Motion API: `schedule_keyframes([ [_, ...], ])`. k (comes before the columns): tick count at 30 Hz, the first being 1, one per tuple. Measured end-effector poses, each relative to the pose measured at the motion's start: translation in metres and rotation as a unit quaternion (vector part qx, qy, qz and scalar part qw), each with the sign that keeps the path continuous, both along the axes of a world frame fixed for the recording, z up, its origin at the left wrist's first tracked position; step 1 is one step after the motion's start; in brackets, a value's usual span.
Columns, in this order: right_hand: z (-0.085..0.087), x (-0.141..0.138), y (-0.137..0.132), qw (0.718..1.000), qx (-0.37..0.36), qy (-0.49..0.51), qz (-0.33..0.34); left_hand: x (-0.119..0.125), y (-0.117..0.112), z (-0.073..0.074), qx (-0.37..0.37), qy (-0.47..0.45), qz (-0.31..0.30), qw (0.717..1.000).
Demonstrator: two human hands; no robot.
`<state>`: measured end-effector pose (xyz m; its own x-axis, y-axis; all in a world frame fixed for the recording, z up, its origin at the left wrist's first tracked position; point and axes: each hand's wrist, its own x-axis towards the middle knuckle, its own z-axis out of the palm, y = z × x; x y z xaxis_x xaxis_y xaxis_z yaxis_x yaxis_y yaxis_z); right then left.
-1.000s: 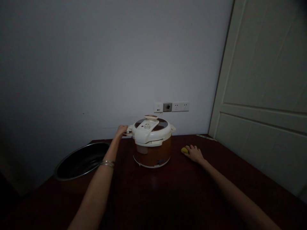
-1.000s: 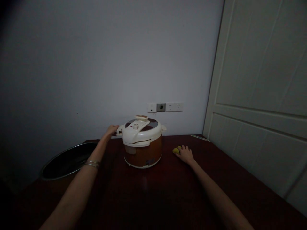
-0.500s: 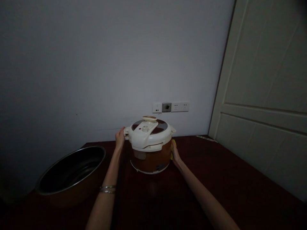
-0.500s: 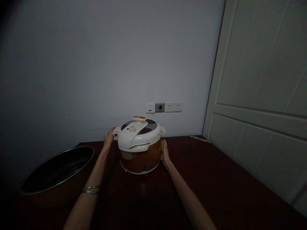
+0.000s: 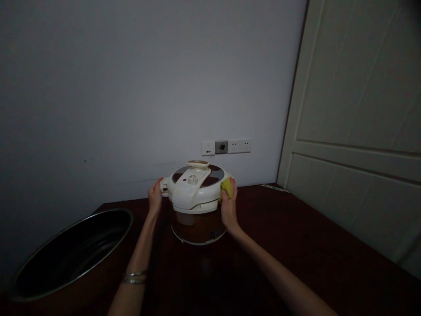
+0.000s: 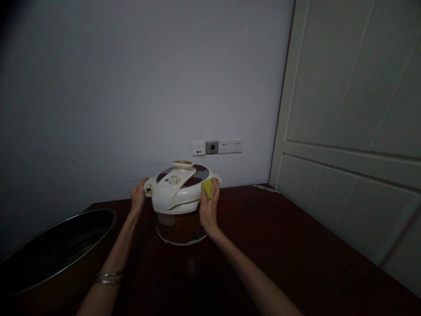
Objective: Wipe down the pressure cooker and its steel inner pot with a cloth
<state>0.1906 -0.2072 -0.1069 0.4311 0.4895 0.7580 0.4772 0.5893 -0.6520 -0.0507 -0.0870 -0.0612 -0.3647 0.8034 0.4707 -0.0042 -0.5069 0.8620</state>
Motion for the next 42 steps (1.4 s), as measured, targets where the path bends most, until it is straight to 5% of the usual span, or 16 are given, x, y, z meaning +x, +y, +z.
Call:
schedule_keyframes([
  [4, 0.026, 0.01, 0.015, 0.998, 0.042, 0.044, -0.005, -0.002, 0.001, 0.0, 0.002, 0.001, -0.011, 1.0],
  [8, 0.007, -0.004, 0.004, 0.996, 0.037, 0.075, -0.028, -0.001, -0.002, 0.002, 0.001, 0.008, 0.0, 1.0],
  [12, 0.0, -0.027, -0.023, 0.998, 0.061, -0.014, -0.032, 0.0, -0.004, 0.004, -0.003, 0.006, 0.005, 1.0],
  [17, 0.043, -0.004, 0.001, 0.996, 0.055, -0.065, -0.017, -0.001, -0.003, 0.001, 0.001, 0.01, 0.003, 1.0],
  [22, 0.093, 0.045, 0.066, 0.986, -0.139, 0.011, 0.087, -0.001, -0.001, 0.0, 0.004, 0.002, 0.002, 1.0],
  [28, 0.108, 0.058, 0.091, 0.973, -0.202, 0.043, 0.101, -0.001, -0.001, 0.001, -0.003, 0.007, 0.008, 1.0],
  [35, 0.069, 0.019, 0.021, 0.993, -0.107, 0.054, 0.007, 0.0, -0.004, 0.002, 0.001, 0.014, 0.008, 1.0],
  [38, 0.049, -0.017, -0.026, 0.996, -0.04, -0.077, -0.008, 0.002, -0.006, 0.005, -0.015, 0.003, 0.008, 1.0],
  [42, 0.046, -0.054, -0.064, 0.954, -0.021, -0.3, 0.001, 0.003, -0.006, 0.007, -0.017, -0.002, 0.005, 1.0],
])
